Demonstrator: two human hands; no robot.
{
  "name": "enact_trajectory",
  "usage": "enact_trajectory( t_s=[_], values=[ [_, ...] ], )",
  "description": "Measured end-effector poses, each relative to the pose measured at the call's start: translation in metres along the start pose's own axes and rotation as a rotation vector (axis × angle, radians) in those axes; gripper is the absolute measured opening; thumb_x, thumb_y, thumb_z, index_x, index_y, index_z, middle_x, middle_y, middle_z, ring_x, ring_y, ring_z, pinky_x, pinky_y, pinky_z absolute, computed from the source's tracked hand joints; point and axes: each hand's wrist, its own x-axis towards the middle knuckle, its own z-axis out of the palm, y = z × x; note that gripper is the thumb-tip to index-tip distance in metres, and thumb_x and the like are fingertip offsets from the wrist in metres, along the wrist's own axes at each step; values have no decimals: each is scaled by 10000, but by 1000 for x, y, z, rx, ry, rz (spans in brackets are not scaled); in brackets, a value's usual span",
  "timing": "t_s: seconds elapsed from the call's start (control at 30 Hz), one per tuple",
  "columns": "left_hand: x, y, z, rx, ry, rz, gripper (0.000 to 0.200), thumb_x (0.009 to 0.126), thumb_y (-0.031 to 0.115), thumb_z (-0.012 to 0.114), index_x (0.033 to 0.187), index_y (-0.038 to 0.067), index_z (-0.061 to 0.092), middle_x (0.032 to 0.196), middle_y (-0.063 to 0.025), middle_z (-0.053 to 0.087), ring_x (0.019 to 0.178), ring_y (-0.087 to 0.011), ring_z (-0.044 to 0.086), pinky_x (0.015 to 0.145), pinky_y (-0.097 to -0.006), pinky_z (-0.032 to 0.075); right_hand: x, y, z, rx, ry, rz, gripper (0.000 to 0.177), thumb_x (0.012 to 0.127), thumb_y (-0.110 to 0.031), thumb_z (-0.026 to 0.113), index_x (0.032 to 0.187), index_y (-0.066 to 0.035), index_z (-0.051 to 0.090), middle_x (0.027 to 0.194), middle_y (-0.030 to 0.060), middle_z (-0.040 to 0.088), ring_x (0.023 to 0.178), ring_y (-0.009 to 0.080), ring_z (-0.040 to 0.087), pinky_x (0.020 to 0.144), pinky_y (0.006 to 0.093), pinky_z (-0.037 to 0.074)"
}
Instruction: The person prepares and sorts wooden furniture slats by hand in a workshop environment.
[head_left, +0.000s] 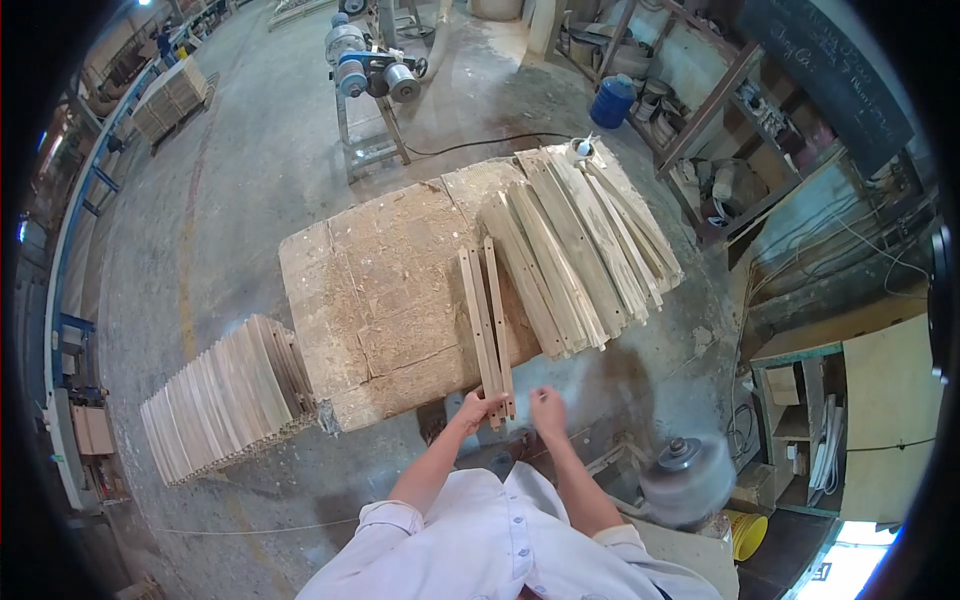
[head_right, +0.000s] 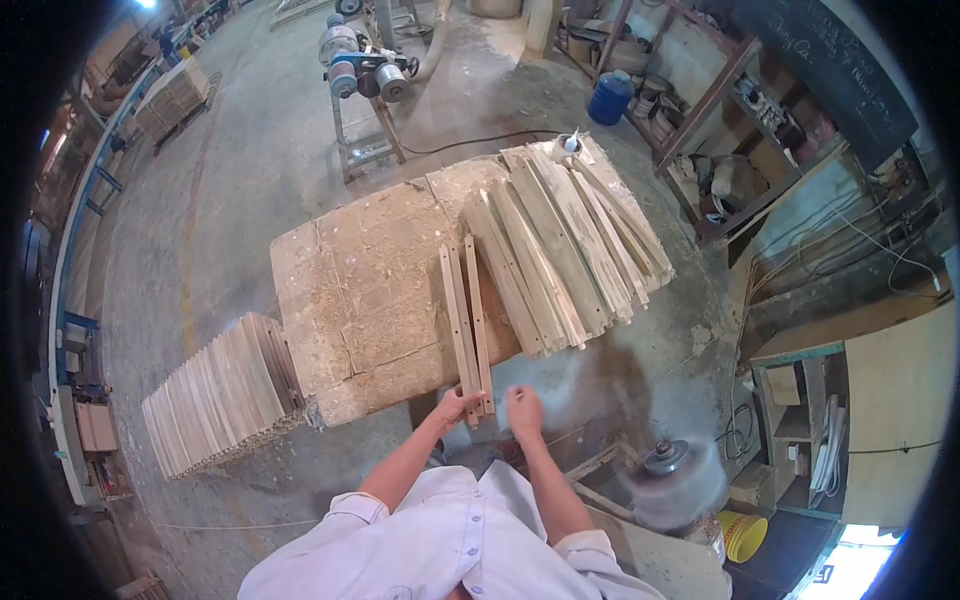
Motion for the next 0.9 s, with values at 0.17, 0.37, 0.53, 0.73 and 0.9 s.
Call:
enact_trajectory(
  t_s=[0.17,0.37,0.53,0.73,0.9],
  values=[
    [-11,4,13,66,67,53,580,764,284,874,1224,16,643,1052,-60,704,900,-156,668,806,-332,544,89,-70,-113,-293,513,-370,338,912,-302,686,1130,-45,658,962,187,674,896,398,646,794,492,507],
    [-4,-15,-8,-15,86,98,524,755,273,875,1158,3,676,998,-69,717,829,-144,670,767,-310,549,161,-44,-110,-310,85,-97,428,857,-320,737,1115,13,657,947,198,689,906,401,664,815,493,518],
    [-33,-22,-31,-43,94,90,509,786,249,848,1179,-9,654,1010,-99,719,839,-165,688,770,-325,567,150,-64,-125,-42,-155,6,518,807,-328,787,1148,35,648,998,190,719,925,285,709,822,411,539],
    [-51,-45,-29,-2,181,143,449,835,208,813,1191,-3,639,1057,-97,708,924,-192,684,832,-375,563,78,-66,-80,705,-418,192,341,845,-241,790,1041,-3,644,878,50,675,723,125,608,623,305,497],
    [-38,-42,-38,-38,66,22,527,825,252,829,1236,-1,616,1088,-92,702,947,-198,681,845,-388,563,-18,-71,-40,446,-193,32,303,892,-219,732,1055,2,604,887,138,676,783,233,640,712,368,510]
  ],
)
